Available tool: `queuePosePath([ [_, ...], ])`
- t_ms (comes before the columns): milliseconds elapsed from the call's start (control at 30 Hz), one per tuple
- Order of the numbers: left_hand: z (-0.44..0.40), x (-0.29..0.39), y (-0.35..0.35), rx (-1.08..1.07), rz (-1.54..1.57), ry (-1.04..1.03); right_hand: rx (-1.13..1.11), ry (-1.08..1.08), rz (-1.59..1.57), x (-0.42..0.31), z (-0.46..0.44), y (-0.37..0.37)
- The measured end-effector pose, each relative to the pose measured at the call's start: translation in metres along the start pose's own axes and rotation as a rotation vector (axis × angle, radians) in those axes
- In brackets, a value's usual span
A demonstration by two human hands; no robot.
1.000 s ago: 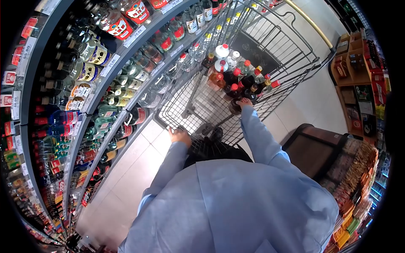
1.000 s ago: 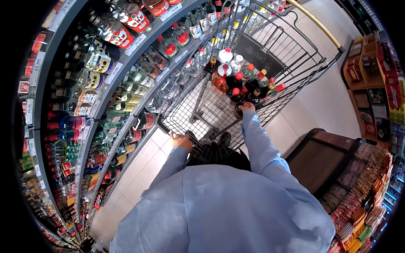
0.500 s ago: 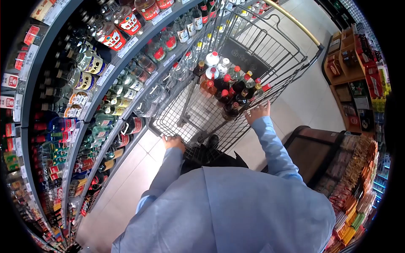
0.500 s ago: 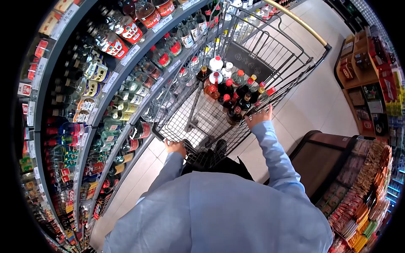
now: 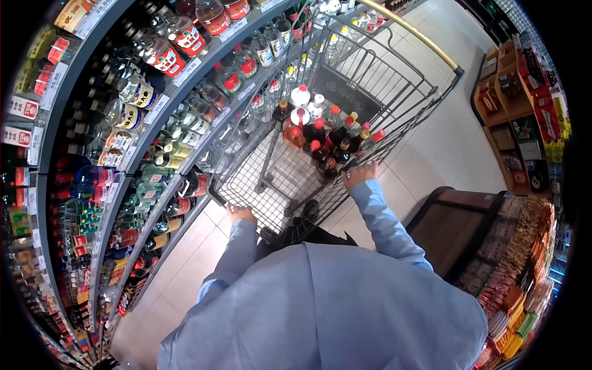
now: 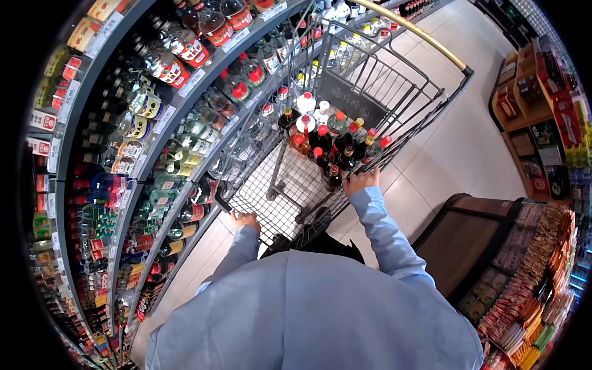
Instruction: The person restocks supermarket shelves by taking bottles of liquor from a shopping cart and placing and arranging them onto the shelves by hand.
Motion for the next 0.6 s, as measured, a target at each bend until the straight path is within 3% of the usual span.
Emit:
queuePosePath([
  [233,0.011,-0.024,-0.018,0.002,0.006,-0.001,0.056,0.039,-0.037,-0.027,0.017,0.002],
  [467,0.020,-0.059,-0.062,0.380,0.260,0.066,0.096,0.044,-0.024,-0.065,0.036,-0.004],
  [600,0.049,-0.078,-0.066,0.352,0.283,0.026,0.216,0.094,-0.055,-0.083,0.049,-0.006],
])
Point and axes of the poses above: each hand's wrist, its own z-axis away from the middle knuckle, its own y-axis out of the back of the hand, x = y × z, the point moved 4 cm from there along -z, towards the middle knuckle, and after that the axes turned 13 degrees about y, right-handed, at the moved point
